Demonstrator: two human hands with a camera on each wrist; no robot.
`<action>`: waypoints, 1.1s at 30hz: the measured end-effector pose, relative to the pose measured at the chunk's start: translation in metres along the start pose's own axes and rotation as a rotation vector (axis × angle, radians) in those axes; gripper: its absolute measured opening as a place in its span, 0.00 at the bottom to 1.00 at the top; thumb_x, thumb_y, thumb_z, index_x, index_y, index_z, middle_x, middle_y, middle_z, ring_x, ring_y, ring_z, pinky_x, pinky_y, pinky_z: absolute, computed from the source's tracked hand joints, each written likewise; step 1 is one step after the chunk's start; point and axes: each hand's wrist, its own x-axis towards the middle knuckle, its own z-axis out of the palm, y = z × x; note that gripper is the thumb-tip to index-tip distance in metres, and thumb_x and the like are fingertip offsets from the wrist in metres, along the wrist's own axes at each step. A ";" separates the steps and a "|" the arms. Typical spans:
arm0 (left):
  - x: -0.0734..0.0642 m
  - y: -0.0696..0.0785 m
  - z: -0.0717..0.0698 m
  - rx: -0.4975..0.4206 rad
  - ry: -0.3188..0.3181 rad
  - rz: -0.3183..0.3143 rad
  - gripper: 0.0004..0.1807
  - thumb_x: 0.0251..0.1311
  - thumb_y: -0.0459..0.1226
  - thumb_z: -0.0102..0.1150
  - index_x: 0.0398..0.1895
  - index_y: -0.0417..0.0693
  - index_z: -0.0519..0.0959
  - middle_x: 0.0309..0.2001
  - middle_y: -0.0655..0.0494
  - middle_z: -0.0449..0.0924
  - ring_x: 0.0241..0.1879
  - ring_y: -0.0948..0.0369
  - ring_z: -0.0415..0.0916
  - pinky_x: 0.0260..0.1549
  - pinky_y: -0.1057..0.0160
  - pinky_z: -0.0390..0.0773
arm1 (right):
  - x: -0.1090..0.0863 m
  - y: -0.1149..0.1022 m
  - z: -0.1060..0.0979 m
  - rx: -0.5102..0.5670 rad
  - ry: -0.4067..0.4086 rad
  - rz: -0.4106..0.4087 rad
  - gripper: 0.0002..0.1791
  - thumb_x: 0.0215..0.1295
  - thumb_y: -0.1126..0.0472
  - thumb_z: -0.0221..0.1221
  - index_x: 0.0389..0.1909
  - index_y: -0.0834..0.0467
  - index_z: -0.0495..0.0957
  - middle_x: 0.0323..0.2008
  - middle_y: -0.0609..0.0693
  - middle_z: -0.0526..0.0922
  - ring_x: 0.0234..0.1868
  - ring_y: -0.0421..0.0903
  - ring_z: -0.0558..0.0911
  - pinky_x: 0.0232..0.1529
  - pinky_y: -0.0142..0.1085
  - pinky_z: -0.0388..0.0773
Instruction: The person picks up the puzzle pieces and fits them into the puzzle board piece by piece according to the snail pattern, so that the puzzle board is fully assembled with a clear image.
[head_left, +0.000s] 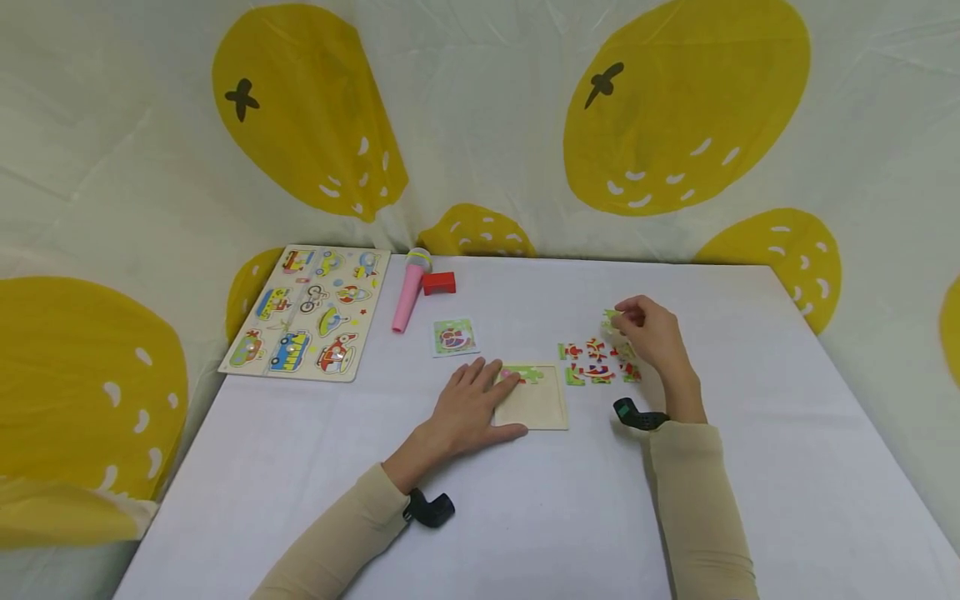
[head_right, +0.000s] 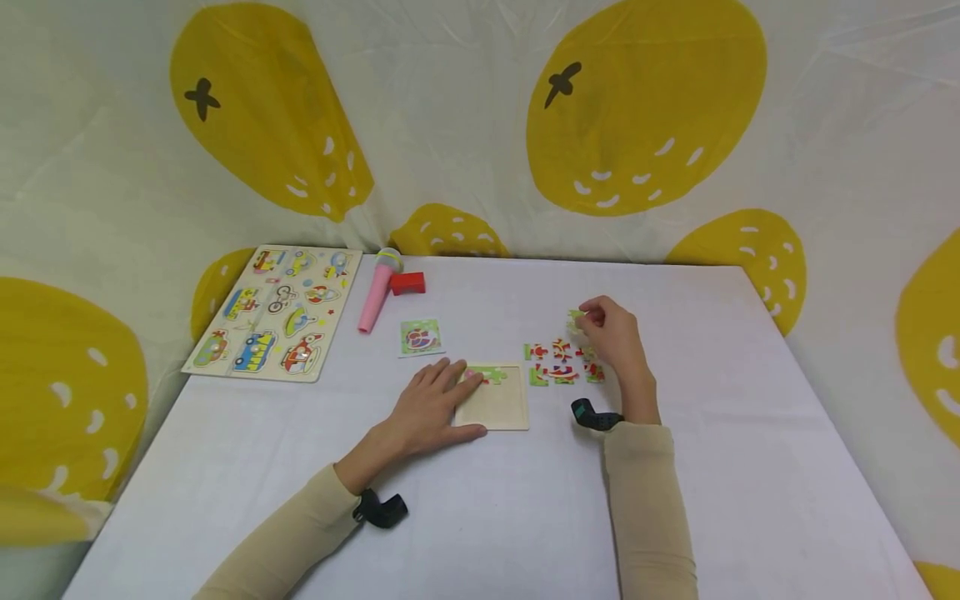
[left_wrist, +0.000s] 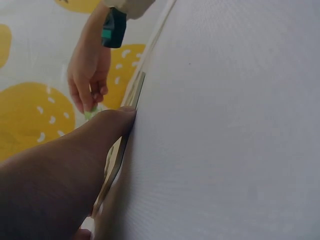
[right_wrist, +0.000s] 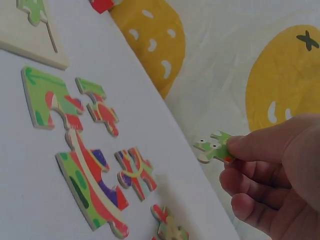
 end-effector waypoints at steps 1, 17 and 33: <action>0.000 0.000 0.000 0.000 0.003 0.000 0.46 0.60 0.73 0.46 0.77 0.64 0.60 0.77 0.51 0.57 0.78 0.47 0.52 0.76 0.45 0.54 | -0.001 -0.002 0.000 0.000 0.000 -0.008 0.18 0.74 0.54 0.55 0.56 0.60 0.75 0.44 0.59 0.80 0.42 0.53 0.79 0.39 0.32 0.75; 0.002 0.001 0.000 -0.024 -0.009 -0.013 0.46 0.59 0.73 0.47 0.78 0.65 0.59 0.78 0.51 0.56 0.79 0.47 0.50 0.76 0.45 0.53 | -0.025 -0.033 0.017 -0.025 -0.108 -0.134 0.13 0.71 0.57 0.58 0.51 0.60 0.77 0.40 0.57 0.83 0.40 0.51 0.80 0.41 0.36 0.77; 0.002 0.001 0.000 -0.012 -0.012 -0.013 0.46 0.60 0.74 0.44 0.78 0.65 0.59 0.78 0.51 0.56 0.79 0.47 0.50 0.77 0.45 0.52 | -0.032 -0.042 0.037 -0.018 -0.261 -0.217 0.10 0.68 0.61 0.61 0.47 0.61 0.81 0.36 0.54 0.86 0.36 0.46 0.81 0.35 0.34 0.78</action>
